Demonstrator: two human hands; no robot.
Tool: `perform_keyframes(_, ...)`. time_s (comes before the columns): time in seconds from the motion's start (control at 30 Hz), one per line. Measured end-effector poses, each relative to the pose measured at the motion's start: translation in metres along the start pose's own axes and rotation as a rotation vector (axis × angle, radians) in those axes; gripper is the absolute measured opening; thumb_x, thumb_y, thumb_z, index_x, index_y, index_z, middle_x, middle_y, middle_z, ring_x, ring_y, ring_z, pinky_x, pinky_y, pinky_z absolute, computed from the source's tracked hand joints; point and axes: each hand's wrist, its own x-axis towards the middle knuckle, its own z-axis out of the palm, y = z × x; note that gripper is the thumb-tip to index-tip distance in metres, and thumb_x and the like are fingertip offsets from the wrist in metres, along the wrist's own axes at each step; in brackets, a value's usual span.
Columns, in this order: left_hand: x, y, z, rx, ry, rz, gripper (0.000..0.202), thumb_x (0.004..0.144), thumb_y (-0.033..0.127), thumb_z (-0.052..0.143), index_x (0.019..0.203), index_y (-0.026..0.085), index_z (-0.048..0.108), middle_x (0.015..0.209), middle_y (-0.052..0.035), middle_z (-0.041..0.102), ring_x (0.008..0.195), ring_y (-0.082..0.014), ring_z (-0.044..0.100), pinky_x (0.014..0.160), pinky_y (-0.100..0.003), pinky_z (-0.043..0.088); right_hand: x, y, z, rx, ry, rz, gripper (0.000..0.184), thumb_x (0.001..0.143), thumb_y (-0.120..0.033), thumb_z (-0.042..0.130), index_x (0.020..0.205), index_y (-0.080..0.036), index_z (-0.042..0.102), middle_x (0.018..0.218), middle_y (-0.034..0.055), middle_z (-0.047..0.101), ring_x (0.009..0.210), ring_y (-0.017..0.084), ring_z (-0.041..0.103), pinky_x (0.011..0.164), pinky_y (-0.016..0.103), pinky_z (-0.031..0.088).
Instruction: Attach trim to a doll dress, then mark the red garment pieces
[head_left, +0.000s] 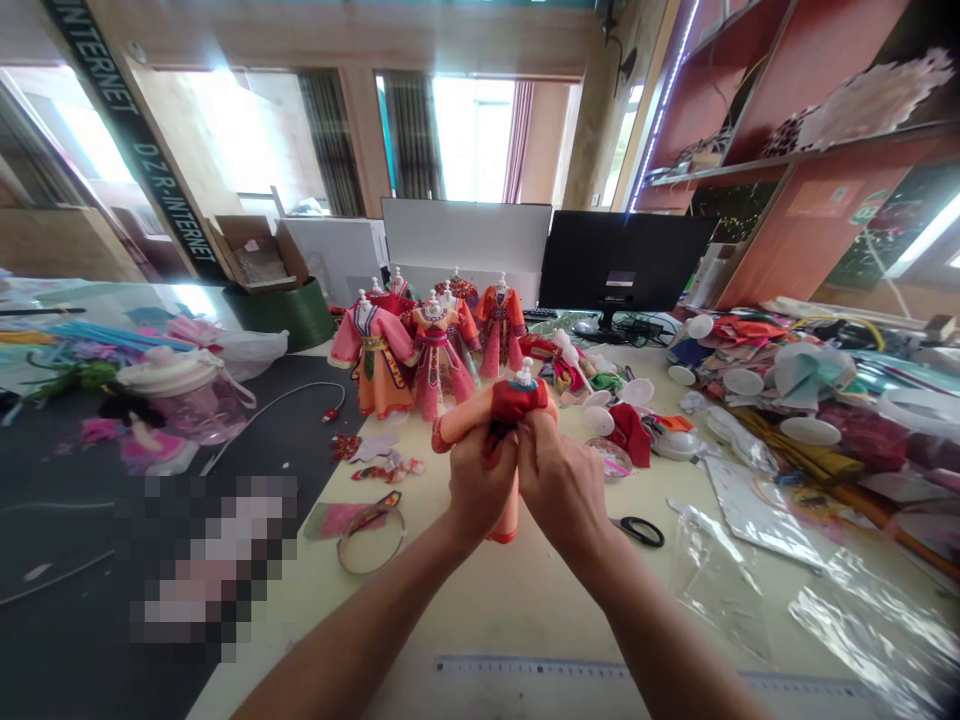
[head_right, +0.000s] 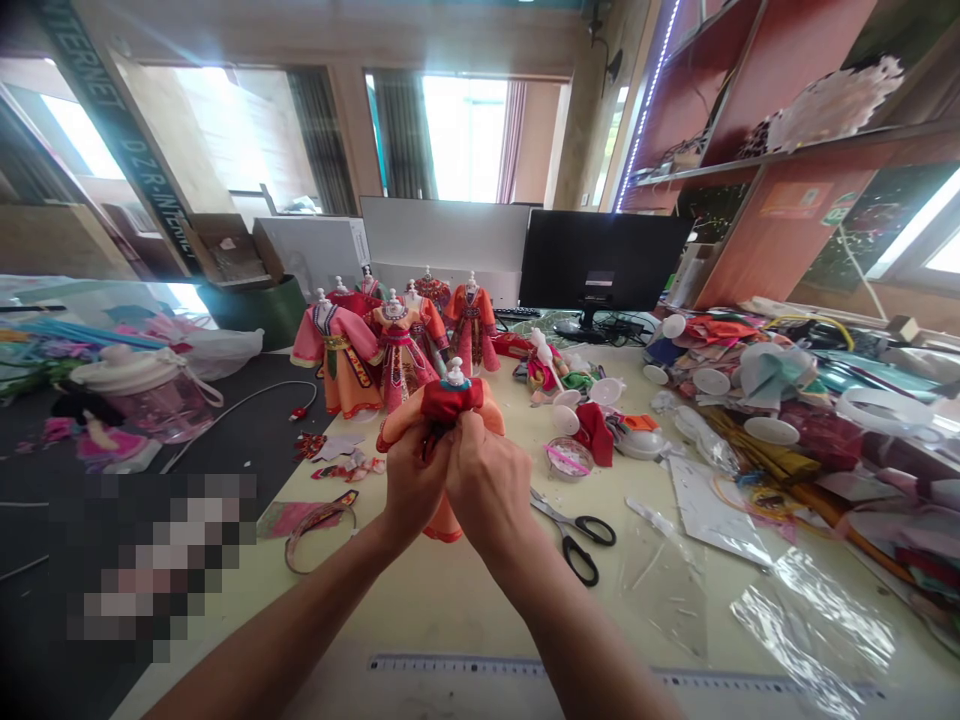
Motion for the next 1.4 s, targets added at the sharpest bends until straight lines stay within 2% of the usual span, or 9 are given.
perform_keyframes(0.17,0.004,0.005,-0.001,0.006,0.031,-0.023,0.007,0.077,0.018,0.058,0.071,0.016,0.054,0.061,0.0021,0.054,0.056,-0.0114,0.051,0.056,-0.025,0.045,0.001,0.0,-0.006,0.097,-0.132,0.027,0.029,0.091,-0.022,0.033,0.084,-0.014,0.059,0.051,0.0011,0.059,0.039,0.01,0.045,0.043,0.024,0.021)
perform_keyframes(0.33,0.008,0.002,-0.001,-0.021,0.067,-0.077,0.008,0.078,0.017,0.055,0.069,0.017,0.053,0.061,0.0022,0.052,0.059,-0.012,0.051,0.057,-0.025,0.045,0.001,-0.002,-0.013,0.119,-0.19,0.012,0.03,0.091,-0.02,0.033,0.094,-0.013,0.062,0.058,0.0036,0.064,0.045,0.012,0.052,0.044,0.023,0.024)
perform_keyframes(0.47,0.01,-0.001,-0.002,-0.025,0.06,-0.08,0.01,0.078,0.017,0.054,0.068,0.018,0.052,0.062,0.002,0.052,0.059,-0.0115,0.05,0.058,-0.025,0.045,0.0,-0.002,-0.014,0.088,-0.153,0.029,0.03,0.09,-0.022,0.035,0.099,-0.012,0.062,0.052,0.0018,0.061,0.041,0.012,0.05,0.043,0.023,0.023)
perform_keyframes(0.8,0.007,0.007,-0.002,-0.025,0.043,-0.067,0.006,0.077,0.017,0.056,0.071,0.016,0.054,0.06,0.0023,0.053,0.057,-0.011,0.049,0.056,-0.024,0.045,0.0,0.0,-0.004,0.055,-0.119,0.025,0.031,0.091,-0.024,0.031,0.087,-0.013,0.06,0.047,-0.0004,0.056,0.038,0.01,0.045,0.043,0.024,0.02)
perform_keyframes(1.1,-0.001,0.002,0.002,0.001,0.061,0.006,0.01,0.077,0.017,0.055,0.067,0.016,0.054,0.059,0.0019,0.054,0.054,-0.0111,0.051,0.054,-0.024,0.045,-0.001,0.002,-0.001,-0.005,-0.024,-0.016,0.028,0.089,-0.02,0.035,0.079,-0.014,0.06,0.045,0.0,0.055,0.036,0.011,0.044,0.043,0.026,0.018)
perform_keyframes(1.2,0.001,0.003,0.001,0.002,0.045,-0.019,0.009,0.076,0.017,0.056,0.067,0.016,0.053,0.059,0.0024,0.053,0.055,-0.0109,0.051,0.055,-0.024,0.045,0.0,0.001,-0.002,0.016,-0.073,-0.002,0.029,0.089,-0.02,0.034,0.084,-0.013,0.061,0.046,0.0002,0.057,0.036,0.012,0.044,0.042,0.026,0.018)
perform_keyframes(1.27,0.005,0.005,-0.001,0.001,0.054,-0.056,0.009,0.076,0.017,0.056,0.068,0.016,0.053,0.059,0.0027,0.053,0.055,-0.0108,0.051,0.055,-0.023,0.045,-0.001,0.001,-0.005,0.063,-0.135,0.002,0.029,0.089,-0.02,0.034,0.094,-0.012,0.062,0.049,0.0,0.059,0.037,0.012,0.046,0.042,0.025,0.02)
perform_keyframes(1.33,0.01,0.006,-0.005,0.009,0.101,-0.08,0.008,0.078,0.018,0.055,0.07,0.016,0.054,0.061,0.0023,0.055,0.058,-0.0113,0.052,0.057,-0.023,0.046,-0.001,0.001,-0.008,0.133,-0.167,-0.012,0.032,0.089,-0.019,0.035,0.107,-0.012,0.06,0.054,0.0002,0.063,0.041,0.013,0.051,0.043,0.024,0.025)
perform_keyframes(1.4,0.014,0.005,-0.007,0.037,0.162,-0.089,0.008,0.079,0.02,0.055,0.073,0.016,0.057,0.065,0.001,0.058,0.062,-0.0125,0.055,0.062,-0.024,0.048,-0.002,0.001,-0.011,0.216,-0.138,-0.012,0.033,0.089,-0.016,0.035,0.112,-0.014,0.06,0.063,0.0017,0.067,0.048,0.013,0.057,0.046,0.023,0.032)
